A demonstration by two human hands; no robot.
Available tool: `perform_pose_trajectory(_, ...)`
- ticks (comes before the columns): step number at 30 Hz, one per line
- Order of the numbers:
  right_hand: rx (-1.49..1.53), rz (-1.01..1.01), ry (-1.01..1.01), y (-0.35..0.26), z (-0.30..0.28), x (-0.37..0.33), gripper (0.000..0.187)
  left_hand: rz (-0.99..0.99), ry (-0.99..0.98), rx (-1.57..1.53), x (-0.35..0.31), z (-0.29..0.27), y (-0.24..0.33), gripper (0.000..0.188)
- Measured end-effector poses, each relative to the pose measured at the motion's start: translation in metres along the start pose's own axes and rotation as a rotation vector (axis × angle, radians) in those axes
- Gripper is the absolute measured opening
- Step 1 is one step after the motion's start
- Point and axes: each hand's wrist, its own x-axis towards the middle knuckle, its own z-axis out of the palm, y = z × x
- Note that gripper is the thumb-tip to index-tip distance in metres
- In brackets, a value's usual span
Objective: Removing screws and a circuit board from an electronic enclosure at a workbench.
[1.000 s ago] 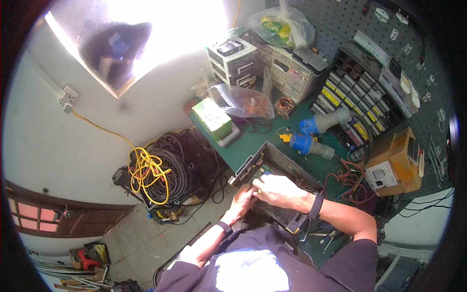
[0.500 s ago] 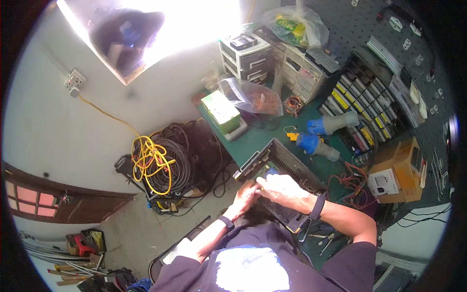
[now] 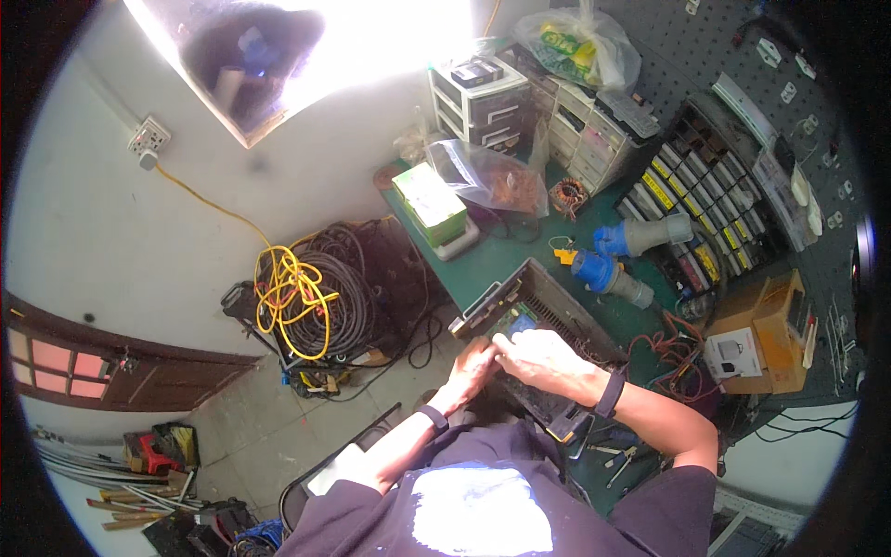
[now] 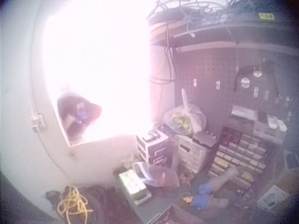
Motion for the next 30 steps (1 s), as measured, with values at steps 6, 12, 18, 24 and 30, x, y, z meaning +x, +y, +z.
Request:
perform_pose_trajectory(6,-0.100,-0.411,0.200,0.007,-0.009,0.003,0.021,0.069,0.007,0.264,-0.001,-0.005,0.007,0.026)
perform_pose_trajectory(12,0.009,0.000,0.012,-0.007,-0.005,0.004,0.019,0.175,0.095,-0.101,0.003,0.007,-0.031,0.023)
perform_pose_trajectory(18,-0.095,-0.455,0.147,0.002,-0.005,0.004,0.021,-0.054,0.039,-0.182,-0.005,-0.004,-0.002,0.029)
perform_pose_trajectory(24,-0.017,-0.061,-0.056,-0.012,-0.006,0.001,0.023,-0.029,0.023,-0.256,-0.004,-0.004,0.002,0.023)
perform_pose_trajectory(30,0.015,-0.192,0.098,-0.001,-0.007,0.001,0.020,0.017,-0.018,-0.207,-0.004,-0.001,-0.008,0.027)
